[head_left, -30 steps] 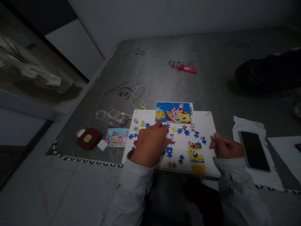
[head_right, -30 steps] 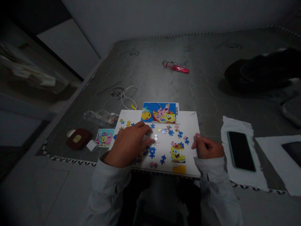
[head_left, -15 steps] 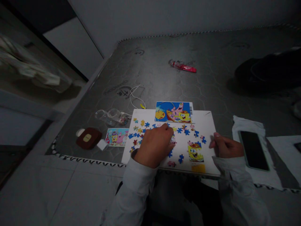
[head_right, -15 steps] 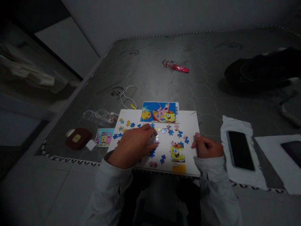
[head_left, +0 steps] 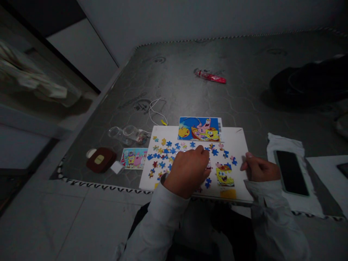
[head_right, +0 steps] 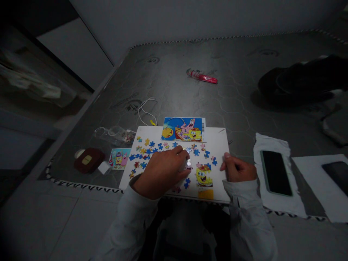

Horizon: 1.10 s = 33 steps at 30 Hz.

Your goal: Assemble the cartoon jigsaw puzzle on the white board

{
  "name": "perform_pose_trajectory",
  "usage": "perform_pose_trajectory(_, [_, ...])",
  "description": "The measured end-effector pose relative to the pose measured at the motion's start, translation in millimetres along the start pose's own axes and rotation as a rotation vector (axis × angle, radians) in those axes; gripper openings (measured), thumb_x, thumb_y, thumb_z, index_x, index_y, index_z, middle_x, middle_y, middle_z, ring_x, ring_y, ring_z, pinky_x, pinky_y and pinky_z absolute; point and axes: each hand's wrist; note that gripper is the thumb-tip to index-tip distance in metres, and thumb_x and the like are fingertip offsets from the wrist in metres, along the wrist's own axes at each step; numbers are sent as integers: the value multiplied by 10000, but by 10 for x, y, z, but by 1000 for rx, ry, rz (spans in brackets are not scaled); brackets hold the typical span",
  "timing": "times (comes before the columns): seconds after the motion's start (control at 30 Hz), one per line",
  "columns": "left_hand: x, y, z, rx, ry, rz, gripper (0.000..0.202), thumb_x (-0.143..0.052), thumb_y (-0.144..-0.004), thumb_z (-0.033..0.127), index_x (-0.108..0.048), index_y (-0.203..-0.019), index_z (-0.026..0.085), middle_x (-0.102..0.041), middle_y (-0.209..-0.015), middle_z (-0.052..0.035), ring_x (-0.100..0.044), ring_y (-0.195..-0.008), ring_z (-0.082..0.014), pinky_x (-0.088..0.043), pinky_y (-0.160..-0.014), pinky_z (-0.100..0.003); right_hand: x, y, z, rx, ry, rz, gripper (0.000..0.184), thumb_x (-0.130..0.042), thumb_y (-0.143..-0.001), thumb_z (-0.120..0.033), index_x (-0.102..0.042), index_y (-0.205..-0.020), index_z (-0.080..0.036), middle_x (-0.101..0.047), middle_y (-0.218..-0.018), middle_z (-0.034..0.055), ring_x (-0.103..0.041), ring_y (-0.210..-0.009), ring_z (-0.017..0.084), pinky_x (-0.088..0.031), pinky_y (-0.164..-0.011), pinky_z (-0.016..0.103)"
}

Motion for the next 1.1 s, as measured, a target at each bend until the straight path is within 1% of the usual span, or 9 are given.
perform_pose_trajectory(0.1, [15, 6, -4, -5, -4, -13, 301, -618, -849, 389, -572, -1086, 210, -605, -1050, -51, -640, -850, -227, -500, -664, -336, -4, 3, -7, -12, 23, 25, 542, -507, -825, -624, -620, -524, -188, -365, -346, -41, -341, -364, 96, -234, -403, 260])
perform_pose_trajectory(0.17, [22, 7, -2, -6, -9, -23, 291, -611, -854, 385, -574, -1082, 208, -605, -1051, -53, -640, -855, -226, -499, -665, -334, -4, 2, -3, -11, 24, 30, 538, -508, -827, -618, -623, -529, -186, -385, -360, -38, -349, -372, 95, -239, -405, 259])
perform_pose_trajectory(0.23, [23, 6, 0, -8, -10, -29, 278, -601, -860, 377, -576, -1077, 205, -604, -1054, -52, -640, -858, -222, -498, -666, -330, 0, -3, 9, 0, 30, 25, 536, -511, -828, -613, -622, -529, -183, -403, -373, -36, -351, -374, 91, -243, -403, 256])
perform_pose_trajectory(0.33, [16, 5, -3, -11, -10, -25, 285, -595, -863, 386, -574, -1077, 199, -603, -1051, -49, -638, -859, -218, -498, -665, -327, 1, -12, 31, 14, 37, 3, 547, -504, -833, -619, -622, -527, -182, -375, -352, -42, -351, -360, 91, -239, -395, 253])
perform_pose_trajectory(0.5, [8, 10, -14, 2, -21, -32, 301, -598, -861, 389, -571, -1078, 182, -596, -1051, -58, -631, -863, -209, -498, -676, -326, -7, -12, 33, 10, 32, 23, 566, -490, -836, -633, -615, -522, -178, -378, -347, -43, -349, -353, 87, -231, -388, 249])
perform_pose_trajectory(0.63, [4, 12, -19, -9, -14, -17, 284, -590, -865, 377, -572, -1070, 181, -594, -1046, -56, -626, -858, -208, -496, -676, -329, -4, -7, 20, -1, 33, -8, 551, -490, -850, -610, -620, -534, -178, -367, -347, -49, -341, -350, 82, -233, -391, 244])
perform_pose_trajectory(0.73, [-3, 11, -21, -10, -10, -9, 275, -595, -860, 374, -575, -1052, 178, -596, -1025, -52, -626, -836, -207, -490, -660, -326, 1, -10, 23, 0, 10, -25, 564, -486, -849, -625, -612, -531, -176, -352, -333, -51, -341, -340, 82, -230, -385, 243])
perform_pose_trajectory(0.9, [-20, 8, -19, -4, -10, 8, 265, -592, -859, 371, -573, -1046, 183, -593, -1012, -42, -626, -830, -207, -484, -644, -324, 4, -16, 34, 20, 16, 2, 578, -485, -837, -651, -625, -544, -173, -371, -339, -46, -352, -345, 85, -227, -382, 242])
perform_pose_trajectory(1.1, [-12, 8, -17, -9, -16, -16, 289, -570, -878, 386, -567, -1077, 178, -587, -1040, -55, -625, -853, -202, -490, -673, -326, -10, -3, 12, 18, 24, 12, 581, -487, -838, -644, -617, -517, -177, -368, -336, -43, -352, -347, 86, -229, -385, 243])
Point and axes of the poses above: each hand's wrist, its own y-axis away from the middle knuckle, its own x-axis out of the back of the hand, z = x × y
